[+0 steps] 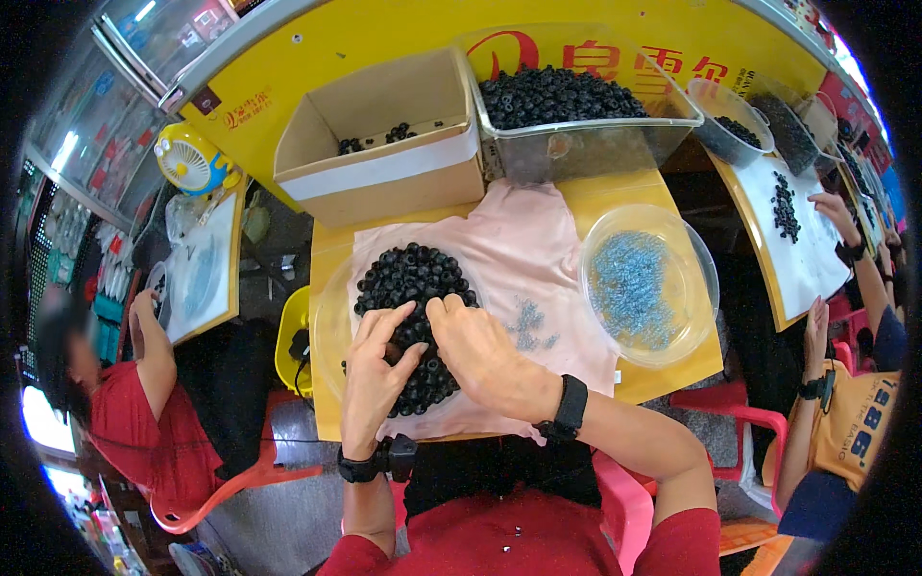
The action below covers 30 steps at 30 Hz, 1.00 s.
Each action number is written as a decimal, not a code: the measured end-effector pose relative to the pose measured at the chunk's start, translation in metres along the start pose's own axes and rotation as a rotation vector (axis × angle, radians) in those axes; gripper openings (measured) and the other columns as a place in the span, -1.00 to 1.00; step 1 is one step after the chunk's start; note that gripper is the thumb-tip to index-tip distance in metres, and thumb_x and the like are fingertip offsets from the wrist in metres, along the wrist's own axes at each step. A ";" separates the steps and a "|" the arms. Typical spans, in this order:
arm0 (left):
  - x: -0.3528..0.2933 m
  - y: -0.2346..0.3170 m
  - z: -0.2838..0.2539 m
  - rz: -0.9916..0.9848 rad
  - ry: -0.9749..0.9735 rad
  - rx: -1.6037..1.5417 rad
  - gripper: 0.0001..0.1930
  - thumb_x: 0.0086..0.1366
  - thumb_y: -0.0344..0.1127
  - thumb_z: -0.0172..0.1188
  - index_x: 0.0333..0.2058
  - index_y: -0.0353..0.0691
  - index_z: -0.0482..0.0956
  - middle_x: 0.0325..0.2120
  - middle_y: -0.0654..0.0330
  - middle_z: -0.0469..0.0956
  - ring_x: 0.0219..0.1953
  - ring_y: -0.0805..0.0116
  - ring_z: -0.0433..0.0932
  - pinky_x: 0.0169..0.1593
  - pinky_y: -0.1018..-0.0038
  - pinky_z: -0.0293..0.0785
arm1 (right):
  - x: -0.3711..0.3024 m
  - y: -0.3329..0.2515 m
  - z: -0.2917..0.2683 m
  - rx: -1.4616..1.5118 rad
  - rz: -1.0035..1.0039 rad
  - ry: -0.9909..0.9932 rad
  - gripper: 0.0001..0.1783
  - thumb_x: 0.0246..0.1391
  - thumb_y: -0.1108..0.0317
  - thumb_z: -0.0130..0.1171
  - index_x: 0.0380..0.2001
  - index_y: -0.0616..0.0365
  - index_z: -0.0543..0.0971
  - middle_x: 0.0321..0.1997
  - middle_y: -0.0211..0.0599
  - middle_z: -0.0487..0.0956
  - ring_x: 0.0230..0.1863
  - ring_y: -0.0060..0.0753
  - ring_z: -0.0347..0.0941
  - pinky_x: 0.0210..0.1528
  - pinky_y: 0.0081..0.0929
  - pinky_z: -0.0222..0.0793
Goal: Manually assembling small black plastic components by inserting metal pins into them at an assembly table.
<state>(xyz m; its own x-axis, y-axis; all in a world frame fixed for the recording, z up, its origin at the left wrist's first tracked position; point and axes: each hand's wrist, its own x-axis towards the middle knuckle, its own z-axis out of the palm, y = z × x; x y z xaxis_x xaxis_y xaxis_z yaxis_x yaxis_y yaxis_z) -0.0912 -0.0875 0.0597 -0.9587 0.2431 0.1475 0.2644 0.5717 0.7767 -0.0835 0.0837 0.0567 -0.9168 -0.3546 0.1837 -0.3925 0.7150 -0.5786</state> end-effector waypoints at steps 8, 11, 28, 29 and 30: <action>-0.010 -0.001 -0.002 0.062 -0.018 -0.034 -0.53 0.12 -0.54 0.25 0.06 -0.25 0.49 -0.11 0.06 0.47 -0.29 0.23 0.53 -0.25 0.47 0.49 | 0.001 -0.003 0.017 0.089 -0.073 0.066 -0.61 -0.09 0.59 0.18 -0.14 0.34 0.36 -0.27 0.07 0.43 -0.21 0.22 0.42 -0.23 -0.03 0.38; -0.013 0.001 -0.003 0.025 -0.038 -0.048 -0.59 0.13 -0.53 0.25 0.01 -0.26 0.53 -0.16 0.07 0.49 -0.26 0.22 0.54 -0.26 0.49 0.50 | -0.001 0.002 0.021 0.126 -0.018 0.065 -0.66 -0.09 0.61 0.17 -0.17 0.28 0.41 -0.25 0.03 0.48 -0.22 0.21 0.45 -0.25 -0.06 0.41; -0.029 -0.002 0.002 0.065 -0.007 0.003 -0.57 0.11 -0.53 0.25 0.02 -0.24 0.55 -0.19 0.07 0.58 -0.20 0.26 0.56 -0.13 0.46 0.46 | -0.015 0.012 0.007 0.252 0.100 0.123 -0.75 -0.09 0.53 0.21 -0.26 0.24 0.49 -0.33 0.06 0.59 -0.25 0.14 0.54 -0.25 -0.12 0.44; -0.030 -0.003 0.001 0.077 -0.001 0.007 -0.55 0.11 -0.54 0.25 0.03 -0.22 0.55 -0.20 0.10 0.59 -0.22 0.35 0.55 -0.14 0.50 0.46 | -0.016 0.013 0.007 0.279 0.075 0.127 -0.74 -0.08 0.54 0.20 -0.25 0.25 0.48 -0.32 0.05 0.59 -0.25 0.13 0.54 -0.26 -0.13 0.45; -0.031 -0.006 0.001 0.068 -0.026 -0.013 -0.56 0.12 -0.55 0.23 0.03 -0.22 0.55 -0.18 0.10 0.58 -0.21 0.34 0.55 -0.13 0.50 0.46 | -0.016 0.015 0.007 0.274 0.063 0.133 -0.74 -0.08 0.54 0.20 -0.25 0.25 0.48 -0.32 0.05 0.59 -0.26 0.13 0.54 -0.26 -0.14 0.45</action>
<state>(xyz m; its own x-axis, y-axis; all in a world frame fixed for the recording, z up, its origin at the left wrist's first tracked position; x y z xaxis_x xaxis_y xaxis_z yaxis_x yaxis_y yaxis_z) -0.0625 -0.0977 0.0503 -0.9356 0.3011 0.1844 0.3271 0.5428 0.7736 -0.0736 0.0955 0.0394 -0.9475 -0.2194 0.2327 -0.3165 0.5375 -0.7816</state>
